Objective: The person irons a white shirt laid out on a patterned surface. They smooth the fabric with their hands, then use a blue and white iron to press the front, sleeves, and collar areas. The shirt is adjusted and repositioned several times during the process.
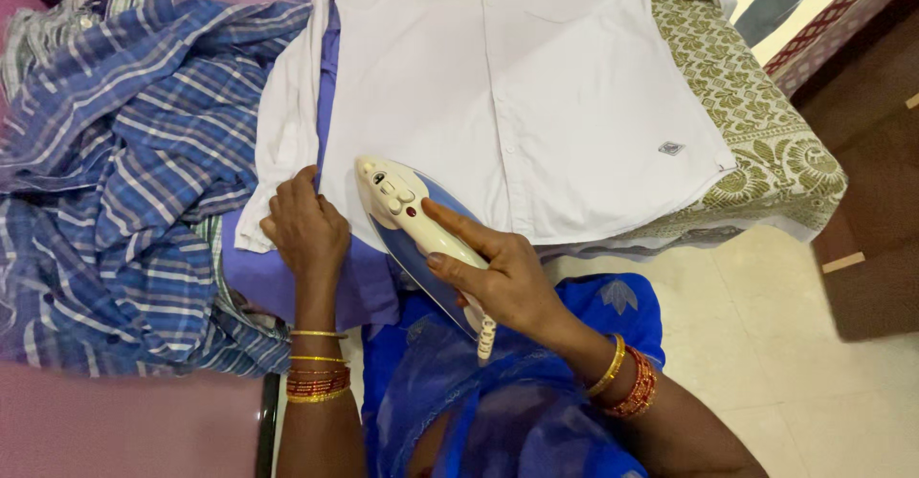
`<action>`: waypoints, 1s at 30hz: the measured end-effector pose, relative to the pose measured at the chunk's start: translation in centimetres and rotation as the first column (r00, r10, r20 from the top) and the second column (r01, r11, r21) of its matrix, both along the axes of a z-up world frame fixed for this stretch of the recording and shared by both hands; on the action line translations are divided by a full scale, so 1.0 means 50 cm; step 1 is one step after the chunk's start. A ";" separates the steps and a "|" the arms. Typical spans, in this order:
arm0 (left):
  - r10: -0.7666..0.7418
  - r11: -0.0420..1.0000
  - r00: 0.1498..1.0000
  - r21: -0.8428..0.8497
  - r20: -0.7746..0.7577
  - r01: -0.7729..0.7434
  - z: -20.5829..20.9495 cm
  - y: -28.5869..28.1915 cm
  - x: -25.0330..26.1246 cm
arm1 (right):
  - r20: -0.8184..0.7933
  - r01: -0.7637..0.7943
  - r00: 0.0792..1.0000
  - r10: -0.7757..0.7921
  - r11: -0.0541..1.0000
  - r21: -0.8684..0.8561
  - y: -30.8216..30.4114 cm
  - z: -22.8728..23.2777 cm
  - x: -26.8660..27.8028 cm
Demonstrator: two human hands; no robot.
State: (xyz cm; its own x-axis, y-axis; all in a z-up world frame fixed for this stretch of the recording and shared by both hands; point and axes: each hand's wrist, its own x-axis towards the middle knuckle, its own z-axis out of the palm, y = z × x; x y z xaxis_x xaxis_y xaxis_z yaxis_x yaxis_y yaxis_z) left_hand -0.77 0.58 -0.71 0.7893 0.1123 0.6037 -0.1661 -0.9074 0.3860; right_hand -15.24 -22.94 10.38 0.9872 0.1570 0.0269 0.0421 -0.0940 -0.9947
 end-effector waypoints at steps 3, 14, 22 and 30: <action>-0.001 1.000 1.000 0.017 0.019 0.001 -0.003 0.003 -0.001 | -0.040 -0.019 0.999 0.020 1.000 0.011 -0.017 -0.008 -0.015; 0.009 0.999 1.000 0.041 0.003 -0.009 -0.006 0.003 0.003 | -0.088 0.073 0.994 -0.071 0.997 0.020 -0.307 0.051 -0.153; 0.023 0.997 0.999 0.077 0.046 -0.026 -0.025 0.006 0.007 | 0.114 0.637 0.748 -0.653 0.660 -0.398 -0.539 0.128 -0.140; 0.032 0.994 0.999 0.106 0.034 -0.035 -0.028 0.005 0.010 | 0.166 0.728 0.680 -0.715 0.685 -0.031 -0.759 0.030 0.019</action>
